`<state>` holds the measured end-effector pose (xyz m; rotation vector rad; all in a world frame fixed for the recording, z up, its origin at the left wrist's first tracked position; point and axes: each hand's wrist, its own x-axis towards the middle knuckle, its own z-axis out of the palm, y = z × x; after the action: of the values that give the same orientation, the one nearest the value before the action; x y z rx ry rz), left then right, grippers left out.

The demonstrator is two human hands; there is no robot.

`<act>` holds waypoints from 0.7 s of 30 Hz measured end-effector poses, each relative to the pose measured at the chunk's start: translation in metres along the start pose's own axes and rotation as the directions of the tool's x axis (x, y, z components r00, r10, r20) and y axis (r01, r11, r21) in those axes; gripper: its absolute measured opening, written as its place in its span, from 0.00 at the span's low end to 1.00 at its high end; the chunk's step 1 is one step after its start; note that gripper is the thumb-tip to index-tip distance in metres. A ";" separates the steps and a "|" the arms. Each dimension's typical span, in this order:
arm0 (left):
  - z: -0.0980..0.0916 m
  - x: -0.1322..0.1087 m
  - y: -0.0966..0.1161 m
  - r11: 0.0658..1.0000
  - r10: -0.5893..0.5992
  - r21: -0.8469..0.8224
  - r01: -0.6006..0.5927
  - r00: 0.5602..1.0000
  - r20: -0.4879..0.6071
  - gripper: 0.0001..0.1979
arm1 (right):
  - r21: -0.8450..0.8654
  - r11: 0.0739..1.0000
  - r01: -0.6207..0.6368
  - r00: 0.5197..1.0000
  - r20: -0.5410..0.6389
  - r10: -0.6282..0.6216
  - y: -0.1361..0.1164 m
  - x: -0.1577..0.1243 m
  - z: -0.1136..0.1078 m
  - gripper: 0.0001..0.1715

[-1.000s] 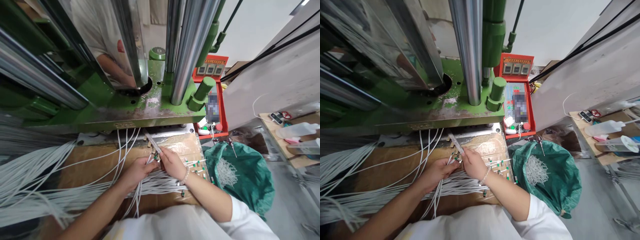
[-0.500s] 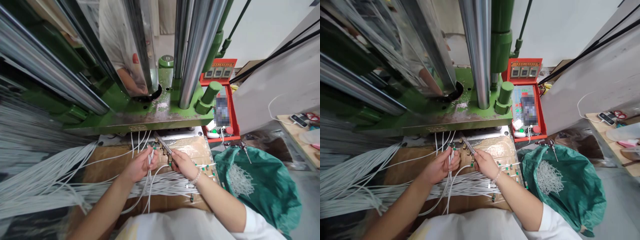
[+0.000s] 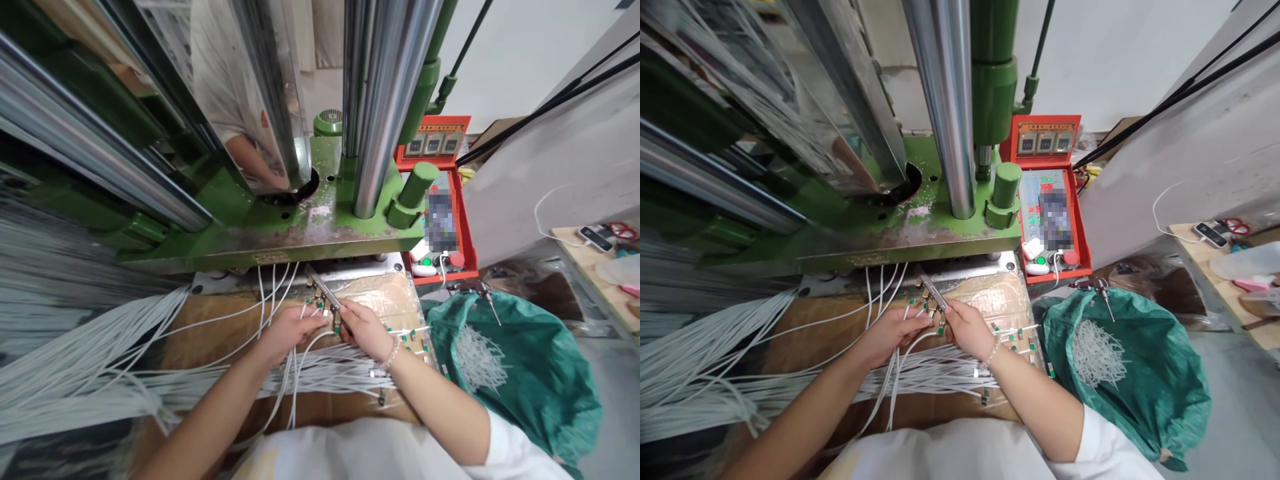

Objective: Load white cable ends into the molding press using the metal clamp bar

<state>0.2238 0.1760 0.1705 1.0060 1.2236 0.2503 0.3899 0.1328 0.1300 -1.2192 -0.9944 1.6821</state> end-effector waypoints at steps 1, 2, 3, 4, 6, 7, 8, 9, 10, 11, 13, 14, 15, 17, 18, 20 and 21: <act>0.001 0.000 0.001 1.000 -0.004 -0.011 0.004 1.000 -0.007 0.19 | -0.032 0.999 0.015 1.000 0.003 -0.015 -0.001 -0.001 0.000 0.25; 0.003 0.000 0.002 1.000 -0.007 -0.025 0.007 1.000 -0.016 0.19 | -0.073 0.997 0.029 1.000 0.008 -0.028 -0.001 -0.001 0.000 0.23; 0.004 0.000 0.003 0.999 -0.009 -0.037 0.008 1.000 -0.027 0.18 | -0.129 0.990 0.054 0.999 0.008 -0.054 -0.002 -0.002 0.000 0.22; 0.005 0.000 0.003 0.999 -0.011 -0.051 0.009 0.999 -0.043 0.17 | -0.203 0.974 0.100 0.995 0.002 -0.102 -0.003 -0.002 0.001 0.21; 0.006 0.001 0.002 0.997 -0.018 -0.077 0.012 0.997 -0.078 0.16 | -0.370 0.900 0.231 0.969 0.001 -0.248 -0.004 -0.003 0.001 0.20; 0.006 0.001 0.001 0.996 -0.022 -0.088 0.014 0.996 -0.090 0.16 | -0.438 0.850 0.291 0.948 0.011 -0.319 -0.004 -0.002 0.002 0.19; 0.006 0.001 0.000 0.995 -0.023 -0.095 0.014 0.995 -0.098 0.16 | -0.484 0.809 0.332 0.929 0.021 -0.369 -0.004 -0.002 0.002 0.19; 0.007 0.002 -0.001 0.995 -0.022 -0.099 0.012 0.995 -0.101 0.16 | -0.505 0.791 0.346 0.921 0.023 -0.388 -0.004 -0.002 0.003 0.19; 0.007 0.002 -0.002 0.995 -0.019 -0.100 0.008 0.994 -0.106 0.15 | -0.505 0.797 0.332 0.927 0.017 -0.375 -0.003 -0.002 0.003 0.19; 0.008 0.002 -0.003 0.995 -0.013 -0.100 0.002 0.993 -0.115 0.15 | -0.497 0.813 0.304 0.937 0.005 -0.348 -0.003 -0.002 0.003 0.19; 0.010 0.001 -0.003 0.995 0.002 -0.102 -0.016 0.990 -0.138 0.15 | -0.489 0.828 0.273 0.947 -0.014 -0.321 -0.003 -0.002 0.003 0.19; 0.011 0.001 -0.002 0.994 0.009 -0.103 -0.025 0.989 -0.148 0.15 | -0.489 0.826 0.281 0.944 -0.012 -0.328 -0.003 -0.002 0.003 0.19; 0.012 0.000 -0.002 0.994 0.015 -0.104 -0.031 0.988 -0.153 0.15 | -0.484 0.824 0.295 0.941 -0.005 -0.339 -0.003 -0.002 0.003 0.19; 0.013 -0.002 -0.001 0.995 0.011 -0.099 -0.025 0.990 -0.139 0.16 | -0.428 0.857 0.286 0.949 0.004 -0.314 -0.003 -0.003 0.002 0.19; 0.012 -0.003 -0.001 0.996 0.020 -0.087 -0.033 0.989 -0.145 0.16 | -0.369 0.896 0.246 0.965 0.002 -0.264 -0.002 -0.003 0.002 0.19; 0.008 -0.005 0.000 0.993 0.080 -0.069 -0.100 0.965 -0.249 0.18 | -0.237 0.962 0.135 0.990 0.001 -0.138 -0.002 -0.003 0.002 0.21; 0.005 -0.005 0.000 0.985 0.116 -0.085 -0.153 0.936 -0.333 0.19 | -0.187 0.978 0.090 0.996 0.003 -0.091 -0.002 -0.003 0.002 0.23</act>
<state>0.2257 0.1702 0.1739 0.9781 1.4243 0.6065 0.3889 0.1307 0.1327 -1.2778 -1.2089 1.5408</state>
